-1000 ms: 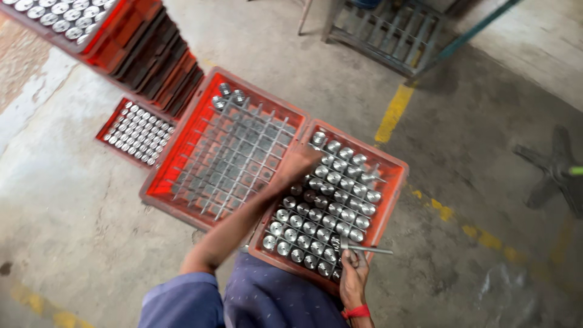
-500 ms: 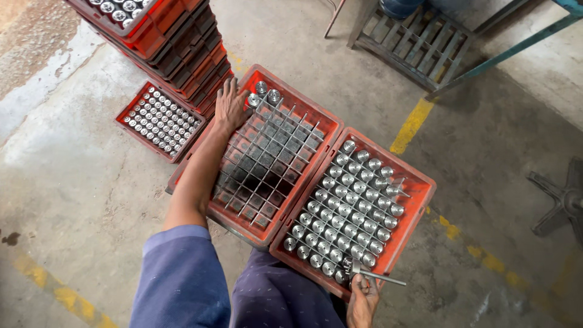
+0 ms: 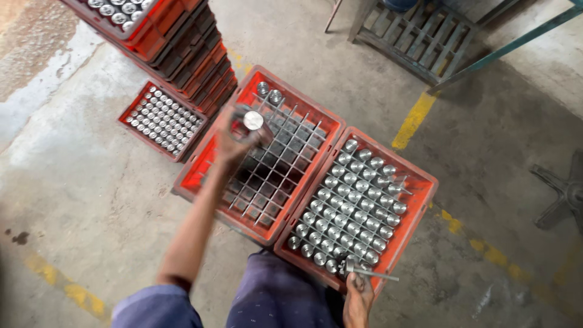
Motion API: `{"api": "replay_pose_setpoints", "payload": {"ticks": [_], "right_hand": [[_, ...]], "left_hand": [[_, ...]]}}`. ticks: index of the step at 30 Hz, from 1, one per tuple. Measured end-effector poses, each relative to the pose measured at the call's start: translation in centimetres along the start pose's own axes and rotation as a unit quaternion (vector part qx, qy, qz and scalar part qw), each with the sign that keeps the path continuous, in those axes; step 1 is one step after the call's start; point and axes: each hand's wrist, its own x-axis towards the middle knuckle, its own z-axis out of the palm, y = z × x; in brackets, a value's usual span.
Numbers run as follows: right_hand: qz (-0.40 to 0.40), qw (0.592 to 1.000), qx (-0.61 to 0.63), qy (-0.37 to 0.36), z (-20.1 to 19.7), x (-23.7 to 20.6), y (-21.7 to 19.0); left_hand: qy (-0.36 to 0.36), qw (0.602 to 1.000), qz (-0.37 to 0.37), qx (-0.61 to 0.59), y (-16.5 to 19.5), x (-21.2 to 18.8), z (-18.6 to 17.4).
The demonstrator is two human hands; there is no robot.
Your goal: The person repeatedly picks small metal parts from one red crate and places them into another red crate with a grid insert. The person then moves a full crate to a stack and retrieves another crate to continue the process.
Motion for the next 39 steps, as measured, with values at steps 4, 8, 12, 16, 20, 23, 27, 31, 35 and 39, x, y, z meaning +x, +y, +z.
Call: {"api": "replay_pose_setpoints", "payload": {"ticks": [4, 8, 12, 16, 20, 23, 27, 31, 35, 39], "right_hand": [[-0.031, 0.994, -0.046, -0.090, 3.8, 0.8, -2.6], [-0.073, 0.986, -0.032, -0.145, 5.9, 0.4, -6.9], [-0.142, 0.971, -0.029, -0.191, 5.8, -0.9, -11.1], [-0.158, 0.964, -0.093, -0.192, 3.9, -1.8, -13.4], [-0.276, 0.908, -0.146, -0.279, 0.3, -1.2, -13.3], [-0.172, 0.905, -0.298, -0.248, -3.2, 0.0, -12.7], [-0.073, 0.945, -0.101, -0.301, -6.2, 1.9, -12.0], [-0.101, 0.978, 0.033, -0.178, -7.8, 3.5, -10.7], [-0.151, 0.972, 0.135, -0.118, -10.7, 4.7, -9.1], [-0.123, 0.983, 0.137, -0.025, -10.4, 4.0, -6.9]], "left_hand": [[-0.071, 0.935, -0.268, -0.222, 0.3, -10.0, 10.1], [-0.188, 0.975, -0.091, -0.070, 2.9, -19.2, 15.6], [-0.270, 0.949, -0.089, 0.139, 8.2, -23.1, 17.2], [-0.323, 0.925, -0.099, 0.176, 12.2, -23.6, 19.3], [-0.337, 0.927, -0.070, 0.147, 13.5, -25.5, 21.1], [-0.385, 0.909, -0.103, 0.120, 13.3, -27.8, 22.3], [-0.434, 0.888, -0.117, 0.093, 11.8, -29.6, 23.5], [-0.410, 0.881, -0.116, 0.204, 8.7, -27.5, 24.2], [-0.344, 0.902, -0.060, 0.255, 5.3, -20.3, 27.6], [-0.300, 0.914, 0.080, 0.263, 3.4, -12.8, 32.8]]}}
